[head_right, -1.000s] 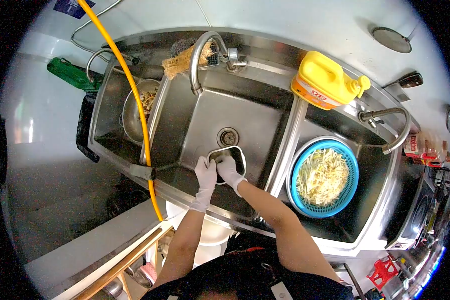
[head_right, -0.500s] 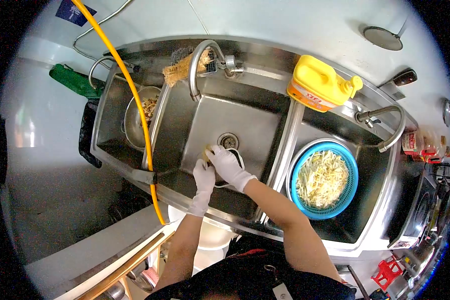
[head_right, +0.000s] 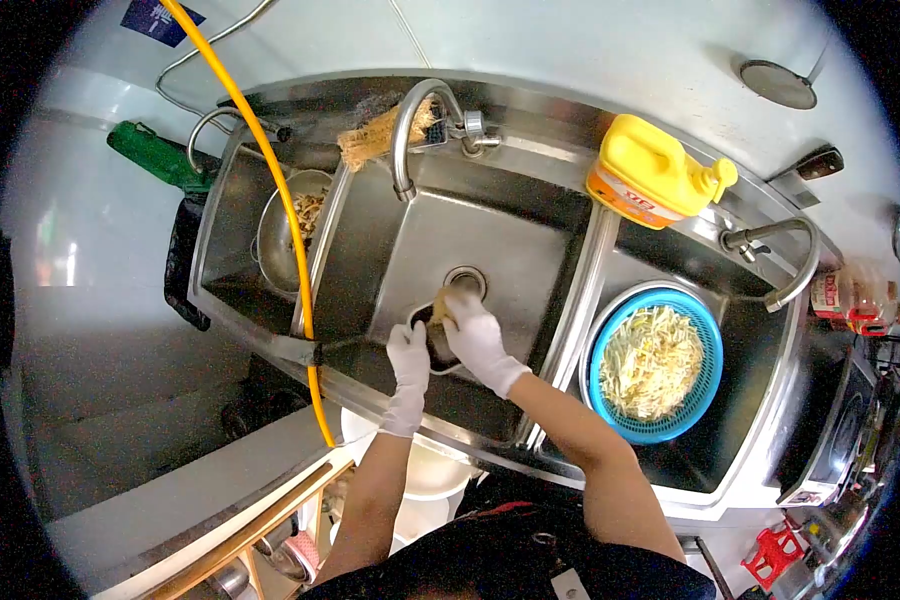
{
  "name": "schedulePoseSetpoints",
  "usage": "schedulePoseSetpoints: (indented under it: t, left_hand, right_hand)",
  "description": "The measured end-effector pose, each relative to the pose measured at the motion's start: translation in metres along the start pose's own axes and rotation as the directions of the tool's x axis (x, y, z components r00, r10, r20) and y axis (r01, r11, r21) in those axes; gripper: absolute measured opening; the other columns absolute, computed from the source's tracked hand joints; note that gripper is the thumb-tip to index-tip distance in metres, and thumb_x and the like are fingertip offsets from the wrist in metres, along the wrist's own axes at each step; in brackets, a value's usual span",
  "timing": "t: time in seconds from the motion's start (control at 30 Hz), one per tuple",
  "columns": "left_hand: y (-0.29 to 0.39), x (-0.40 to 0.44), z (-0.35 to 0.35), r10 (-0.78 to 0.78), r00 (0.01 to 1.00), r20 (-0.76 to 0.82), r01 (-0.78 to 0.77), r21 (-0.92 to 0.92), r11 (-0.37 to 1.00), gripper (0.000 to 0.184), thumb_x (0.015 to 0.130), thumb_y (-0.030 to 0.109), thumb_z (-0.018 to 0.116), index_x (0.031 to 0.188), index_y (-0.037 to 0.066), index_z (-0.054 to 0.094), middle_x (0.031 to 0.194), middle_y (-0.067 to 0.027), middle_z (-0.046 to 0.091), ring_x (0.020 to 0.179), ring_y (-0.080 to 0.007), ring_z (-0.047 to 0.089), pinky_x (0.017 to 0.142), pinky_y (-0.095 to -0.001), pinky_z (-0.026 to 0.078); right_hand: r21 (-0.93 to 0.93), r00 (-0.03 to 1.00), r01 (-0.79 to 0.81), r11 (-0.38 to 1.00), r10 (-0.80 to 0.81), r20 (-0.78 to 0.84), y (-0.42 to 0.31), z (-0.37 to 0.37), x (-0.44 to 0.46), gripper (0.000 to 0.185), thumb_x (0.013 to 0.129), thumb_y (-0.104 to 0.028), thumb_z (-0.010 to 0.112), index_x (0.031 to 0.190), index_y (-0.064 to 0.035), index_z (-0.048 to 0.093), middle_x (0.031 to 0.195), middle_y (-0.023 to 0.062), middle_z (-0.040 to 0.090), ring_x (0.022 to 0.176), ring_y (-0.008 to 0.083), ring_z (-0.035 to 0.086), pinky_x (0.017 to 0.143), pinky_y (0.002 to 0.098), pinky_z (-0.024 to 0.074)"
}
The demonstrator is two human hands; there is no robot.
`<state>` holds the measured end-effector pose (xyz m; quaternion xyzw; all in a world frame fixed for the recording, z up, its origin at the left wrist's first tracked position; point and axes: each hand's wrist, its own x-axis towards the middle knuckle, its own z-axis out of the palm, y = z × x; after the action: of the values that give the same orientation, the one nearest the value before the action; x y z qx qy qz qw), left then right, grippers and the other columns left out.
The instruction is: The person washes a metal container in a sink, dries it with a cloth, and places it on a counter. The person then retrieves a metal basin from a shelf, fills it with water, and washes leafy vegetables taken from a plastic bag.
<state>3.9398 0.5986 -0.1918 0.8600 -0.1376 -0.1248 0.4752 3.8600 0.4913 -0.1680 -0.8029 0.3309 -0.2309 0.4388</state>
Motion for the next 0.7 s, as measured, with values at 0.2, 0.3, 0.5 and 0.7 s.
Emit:
schedulePoseSetpoints:
  t: [0.2,0.3,0.5,0.7]
  left_hand:
    - [0.001,-0.005,-0.001,-0.056,0.998,0.035,0.06,-0.138,0.989,0.032,0.09,0.018,0.053,0.064,0.006,0.038,0.061,0.0031,0.034,0.059,-0.0079,0.031,0.052,-0.026,0.032]
    - [0.013,-0.006,0.0,-0.084,0.996,0.012,0.084,-0.213,0.973,0.032,0.09,0.016,0.052,0.064,0.007,0.036,0.061,0.0039,0.033,0.06,-0.0072,0.031,0.052,-0.0249,0.031]
    - [0.016,0.01,-0.006,0.013,1.0,-0.022,-0.017,-0.214,0.977,0.032,0.09,0.013,0.053,0.064,0.005,0.035,0.061,0.0043,0.032,0.059,-0.0065,0.03,0.05,-0.0252,0.031]
    - [0.002,0.006,-0.003,0.089,0.996,0.012,-0.087,-0.096,0.992,0.034,0.087,0.017,0.055,0.063,0.001,0.038,0.055,-0.0016,0.032,0.055,-0.0106,0.03,0.048,-0.0308,0.032]
  right_hand:
    - [0.309,0.868,-0.487,0.817,0.411,0.28,0.023,0.034,0.001,0.024,0.075,-0.012,0.061,0.096,0.0003,0.062,0.084,0.012,0.065,0.078,0.0221,0.061,0.07,0.0319,0.0481]
    - [0.427,0.744,-0.661,0.617,0.465,0.479,0.002,0.04,0.005,0.021,0.08,-0.01,0.057,0.098,0.0002,0.062,0.086,0.0078,0.065,0.076,0.0138,0.058,0.07,0.0275,0.0459]
    - [0.07,0.738,-0.15,0.986,0.065,0.672,0.006,0.038,0.016,0.024,0.073,-0.01,0.055,0.093,0.0005,0.064,0.092,0.0208,0.062,0.088,0.0331,0.06,0.076,0.0357,0.0459]
    - [-0.23,0.577,0.14,0.963,0.11,0.809,-0.006,0.018,0.014,0.017,0.071,-0.01,0.055,0.081,-0.0015,0.065,0.084,0.0204,0.063,0.082,0.0364,0.06,0.074,0.0422,0.0471]
